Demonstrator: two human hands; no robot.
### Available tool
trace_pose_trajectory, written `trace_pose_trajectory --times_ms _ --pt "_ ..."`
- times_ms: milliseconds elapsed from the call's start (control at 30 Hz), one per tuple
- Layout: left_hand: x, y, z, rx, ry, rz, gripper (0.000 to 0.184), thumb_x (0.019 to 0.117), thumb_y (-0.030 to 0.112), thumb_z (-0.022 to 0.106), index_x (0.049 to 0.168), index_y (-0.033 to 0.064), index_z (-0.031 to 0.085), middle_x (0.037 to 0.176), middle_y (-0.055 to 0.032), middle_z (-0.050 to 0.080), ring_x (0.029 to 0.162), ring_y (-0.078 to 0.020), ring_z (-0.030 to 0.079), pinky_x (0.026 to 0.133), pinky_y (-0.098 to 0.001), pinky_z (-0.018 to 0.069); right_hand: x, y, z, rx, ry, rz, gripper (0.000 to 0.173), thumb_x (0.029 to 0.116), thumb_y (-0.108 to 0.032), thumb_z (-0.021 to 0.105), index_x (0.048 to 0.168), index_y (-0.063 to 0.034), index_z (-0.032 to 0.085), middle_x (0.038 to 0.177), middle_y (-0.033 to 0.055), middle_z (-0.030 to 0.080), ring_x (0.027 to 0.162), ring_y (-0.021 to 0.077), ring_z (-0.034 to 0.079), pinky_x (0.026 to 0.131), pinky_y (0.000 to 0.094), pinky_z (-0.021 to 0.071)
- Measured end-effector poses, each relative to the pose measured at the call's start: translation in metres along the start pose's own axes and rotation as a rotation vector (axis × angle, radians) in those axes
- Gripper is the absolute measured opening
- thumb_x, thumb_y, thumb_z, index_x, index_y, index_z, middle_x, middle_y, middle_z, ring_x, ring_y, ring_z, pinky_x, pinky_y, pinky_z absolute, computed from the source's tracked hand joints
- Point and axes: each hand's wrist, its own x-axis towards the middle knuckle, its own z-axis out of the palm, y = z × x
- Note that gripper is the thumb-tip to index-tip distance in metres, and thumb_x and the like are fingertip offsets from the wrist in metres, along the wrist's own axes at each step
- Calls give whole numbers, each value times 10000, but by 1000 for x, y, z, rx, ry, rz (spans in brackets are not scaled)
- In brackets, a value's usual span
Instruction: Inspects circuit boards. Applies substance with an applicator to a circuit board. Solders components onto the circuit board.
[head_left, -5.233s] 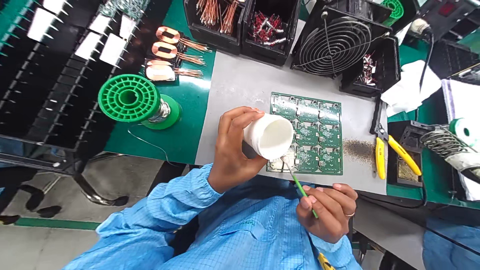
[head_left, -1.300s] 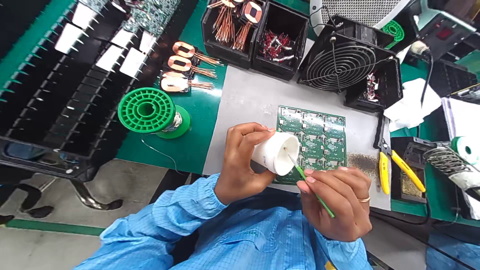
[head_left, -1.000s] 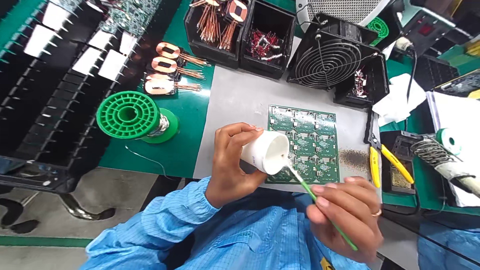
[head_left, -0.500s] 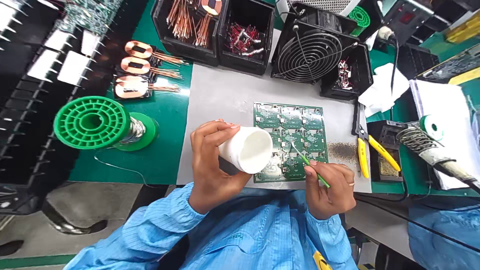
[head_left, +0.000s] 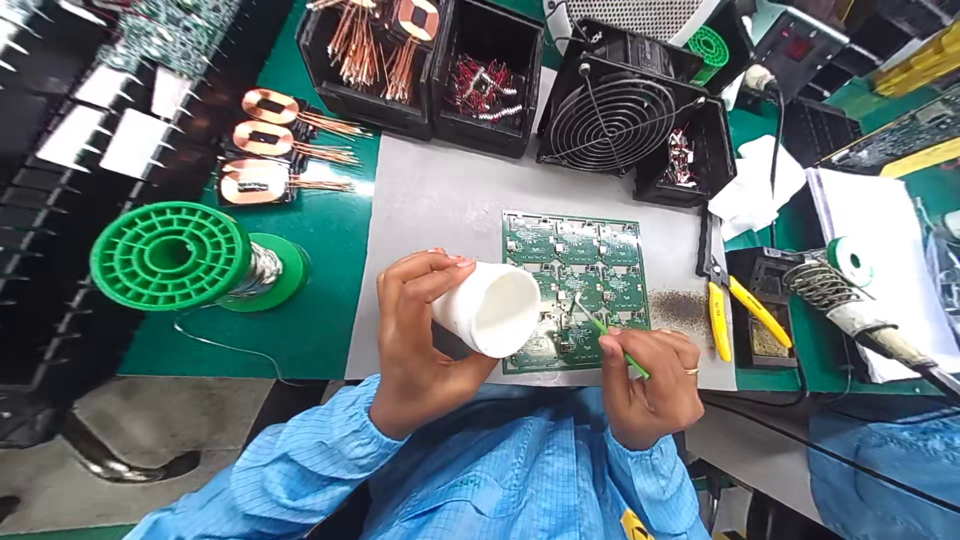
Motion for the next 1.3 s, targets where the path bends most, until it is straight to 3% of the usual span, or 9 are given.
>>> trace_pose_trajectory --times_ms 300,500,700,1300 --pt "0 0 0 -22 -6 -2 649 800 315 827 1352 139 533 1327 -70 533 1319 -158 503 1117 -334 436 1 0 -3 3 -21 -14 201 1014 -316 655 918 -144 694 872 -39 719 908 68 648 1040 309 417" --pt "1 0 -1 -2 -10 4 637 803 328 820 1339 135 536 1309 -81 542 1300 -159 512 1109 -324 436 6 24 -21 -58 111 32 184 1017 -284 657 939 -119 685 857 -44 702 910 43 654 1024 289 450" --pt "1 0 -1 7 -20 6 647 806 328 820 1342 116 526 1320 -92 530 1304 -161 515 1106 -320 446 3 31 -24 -189 80 46 226 1004 -274 671 894 -84 725 814 18 717 868 106 663 1020 320 436" --pt "0 1 -1 -7 -17 -7 658 798 313 825 1352 123 525 1327 -94 528 1297 -155 524 1093 -311 464 8 35 -25 -104 67 80 230 1000 -267 676 883 -73 717 815 8 724 873 79 671 1001 305 463"
